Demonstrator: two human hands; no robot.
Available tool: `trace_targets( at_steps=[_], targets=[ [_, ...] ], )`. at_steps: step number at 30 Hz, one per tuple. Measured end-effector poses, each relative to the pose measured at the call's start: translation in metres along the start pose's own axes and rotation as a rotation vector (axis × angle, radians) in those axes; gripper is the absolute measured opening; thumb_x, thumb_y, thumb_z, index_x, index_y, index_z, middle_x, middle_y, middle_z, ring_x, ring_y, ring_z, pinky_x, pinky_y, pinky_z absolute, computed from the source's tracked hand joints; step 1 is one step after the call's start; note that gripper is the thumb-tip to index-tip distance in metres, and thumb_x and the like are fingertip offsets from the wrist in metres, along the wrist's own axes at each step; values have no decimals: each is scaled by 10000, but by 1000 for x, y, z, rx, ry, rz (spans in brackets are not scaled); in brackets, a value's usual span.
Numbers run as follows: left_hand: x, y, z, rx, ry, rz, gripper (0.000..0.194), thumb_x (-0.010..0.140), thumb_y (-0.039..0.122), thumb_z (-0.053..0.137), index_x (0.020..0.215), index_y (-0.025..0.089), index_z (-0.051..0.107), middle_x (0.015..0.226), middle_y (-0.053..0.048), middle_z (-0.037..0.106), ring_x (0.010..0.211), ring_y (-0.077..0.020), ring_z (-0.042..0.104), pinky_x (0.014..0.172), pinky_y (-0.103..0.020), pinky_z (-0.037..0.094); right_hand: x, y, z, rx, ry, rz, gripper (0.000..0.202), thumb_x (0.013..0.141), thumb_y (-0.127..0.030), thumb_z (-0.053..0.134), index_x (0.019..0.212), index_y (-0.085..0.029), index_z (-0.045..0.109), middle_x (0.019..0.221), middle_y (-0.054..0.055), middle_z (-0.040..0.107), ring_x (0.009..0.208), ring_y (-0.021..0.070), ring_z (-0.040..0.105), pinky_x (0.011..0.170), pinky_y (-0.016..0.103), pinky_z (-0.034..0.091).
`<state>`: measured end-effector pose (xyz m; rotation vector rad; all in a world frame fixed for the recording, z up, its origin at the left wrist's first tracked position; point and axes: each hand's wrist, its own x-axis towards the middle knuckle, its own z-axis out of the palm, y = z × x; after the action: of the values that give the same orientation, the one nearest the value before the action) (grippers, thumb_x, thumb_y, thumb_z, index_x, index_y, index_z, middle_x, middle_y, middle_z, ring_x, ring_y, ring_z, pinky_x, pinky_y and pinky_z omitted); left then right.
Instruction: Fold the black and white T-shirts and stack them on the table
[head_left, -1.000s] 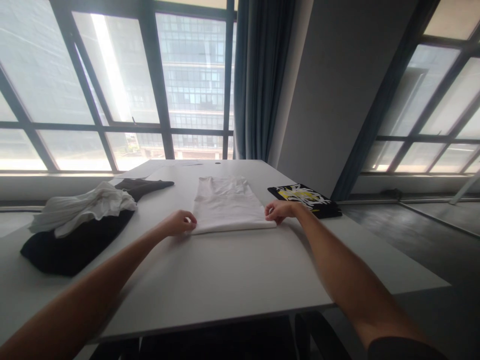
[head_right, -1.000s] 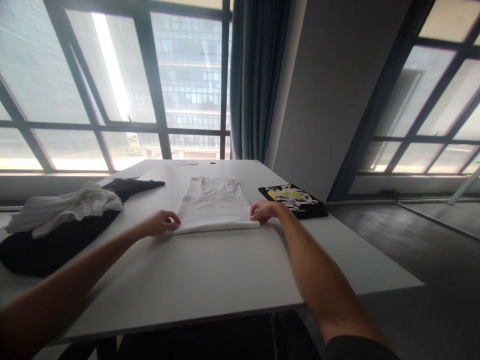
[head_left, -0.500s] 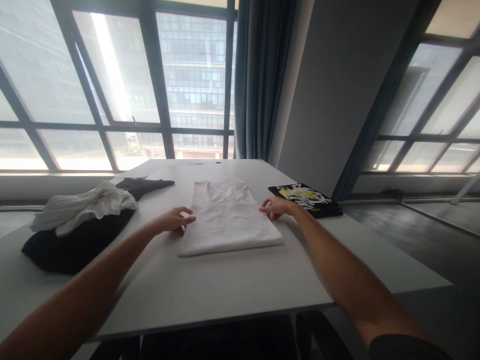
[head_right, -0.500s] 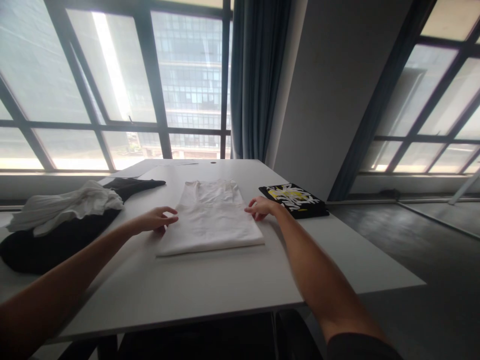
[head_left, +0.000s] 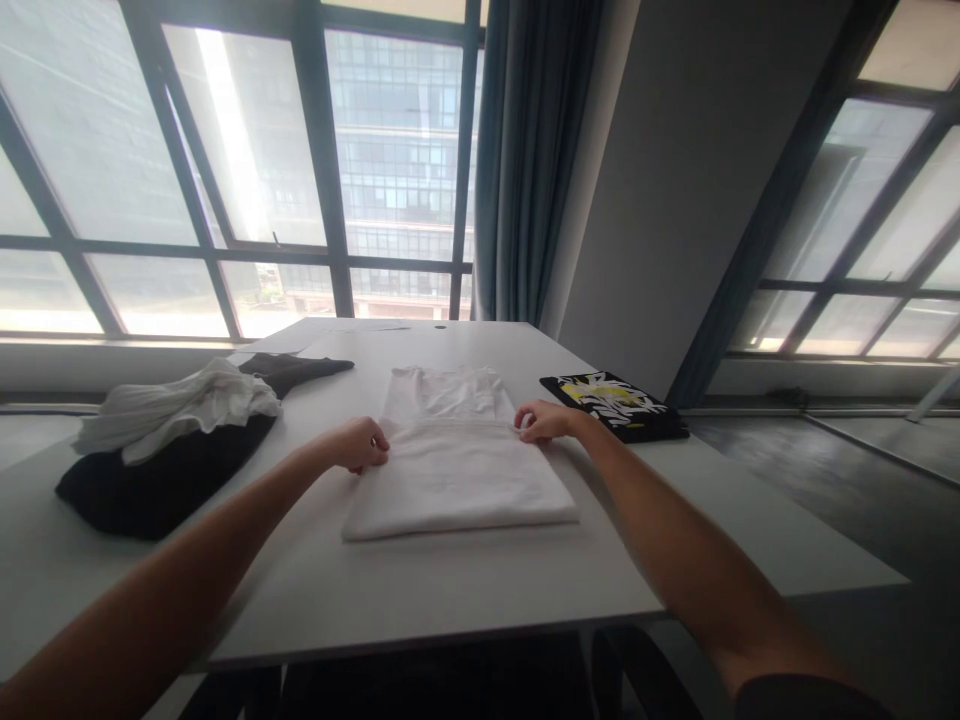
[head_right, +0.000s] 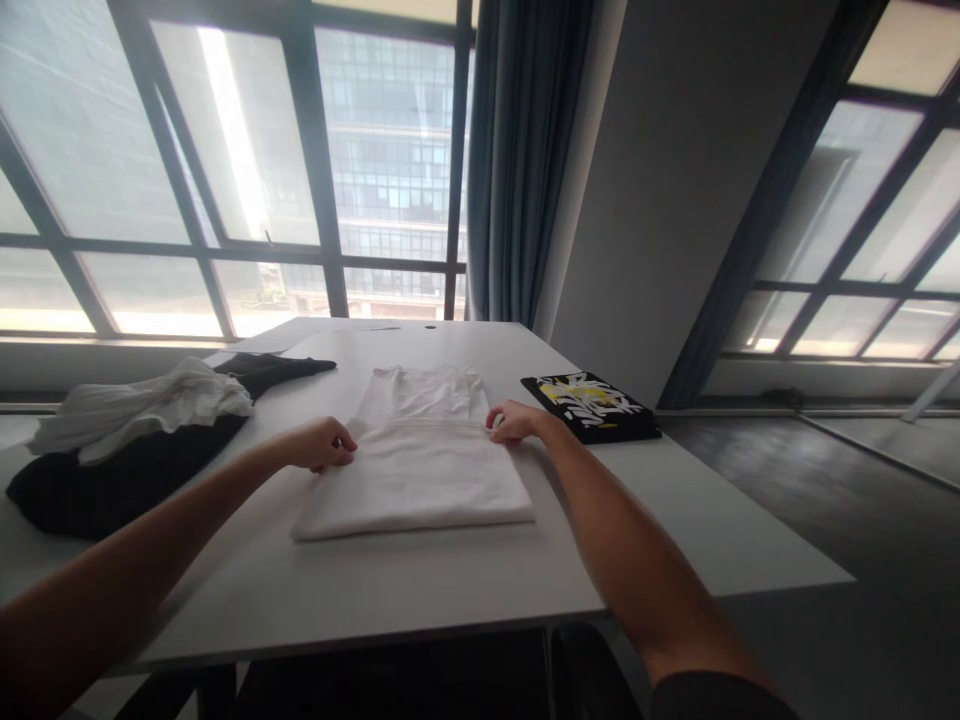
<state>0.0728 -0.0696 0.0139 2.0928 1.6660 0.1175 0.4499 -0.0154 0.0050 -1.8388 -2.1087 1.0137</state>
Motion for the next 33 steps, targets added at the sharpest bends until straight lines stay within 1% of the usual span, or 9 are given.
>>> trace_targets(
  at_steps=[4, 6, 8, 10, 15, 20, 24, 28, 33],
  targets=[
    [-19, 2, -10, -14, -402, 23, 262, 628, 390, 741, 767, 169, 735, 526, -12, 638, 481, -142, 573, 486, -228, 407, -12, 1, -7, -16, -354, 72, 485, 485, -339, 919, 822, -167, 617, 657, -33, 621, 517, 84, 540, 548, 213, 485],
    [-19, 1, -11, -23, -518, 32, 336, 693, 508, 702, 694, 172, 718, 555, -32, 661, 474, -136, 571, 486, -229, 399, -13, 1, -7, -53, -374, 91, 517, 477, -435, 922, 793, -165, 614, 642, -21, 621, 512, 90, 539, 540, 219, 482],
    [-8, -3, -10, 18, -381, 25, 445, 762, 592, 624, 636, 171, 690, 555, -34, 659, 454, -122, 544, 507, -236, 409, -9, -2, -6, -92, -240, 60, 529, 549, -549, 876, 813, -159, 636, 674, 2, 642, 528, 97, 554, 542, 219, 478],
    [13, -9, -8, 96, -102, 12, 483, 818, 600, 561, 630, 169, 675, 586, -38, 674, 490, -128, 563, 560, -242, 436, 0, -6, -4, -131, -68, 2, 532, 651, -619, 800, 860, -147, 671, 738, 33, 676, 572, 108, 588, 561, 214, 474],
    [76, -28, -9, 276, 306, -8, 428, 873, 539, 511, 964, 189, 740, 1002, -99, 751, 931, -247, 673, 761, -290, 490, 38, -23, -3, -267, 210, -98, 413, 841, -516, 689, 982, -131, 737, 867, 69, 735, 705, 141, 655, 627, 200, 459],
    [124, -38, -8, 241, 424, 91, 570, 929, 514, 441, 1360, 161, 561, 1413, -137, 573, 1294, -296, 515, 1030, -379, 421, 81, -39, -3, -206, 274, -94, 423, 856, -489, 681, 1076, -131, 736, 721, 47, 722, 651, 154, 648, 661, 222, 464],
    [150, -39, -4, 211, 439, 109, 592, 951, 524, 394, 1453, 216, 458, 1514, -116, 473, 1394, -292, 418, 1127, -464, 315, 109, -44, 0, -58, 331, -165, 337, 794, -401, 746, 1000, -134, 754, 783, 48, 728, 674, 152, 643, 647, 222, 463],
    [162, -42, -9, 192, 406, 185, 479, 895, 471, 523, 1320, 264, 596, 1282, -72, 680, 1244, -260, 570, 1160, -478, 244, 122, -35, 0, 159, 379, -245, 200, 720, -249, 768, 878, -127, 751, 792, 42, 715, 686, 132, 613, 613, 207, 448],
    [166, -60, -35, 68, 315, 310, 378, 737, 426, 659, 1039, 210, 727, 982, -56, 751, 902, -223, 675, 841, -299, 488, 117, -27, -7, 424, 261, -289, 210, 634, -252, 815, 772, -135, 708, 691, 11, 662, 591, 97, 538, 548, 205, 431]
  ],
)
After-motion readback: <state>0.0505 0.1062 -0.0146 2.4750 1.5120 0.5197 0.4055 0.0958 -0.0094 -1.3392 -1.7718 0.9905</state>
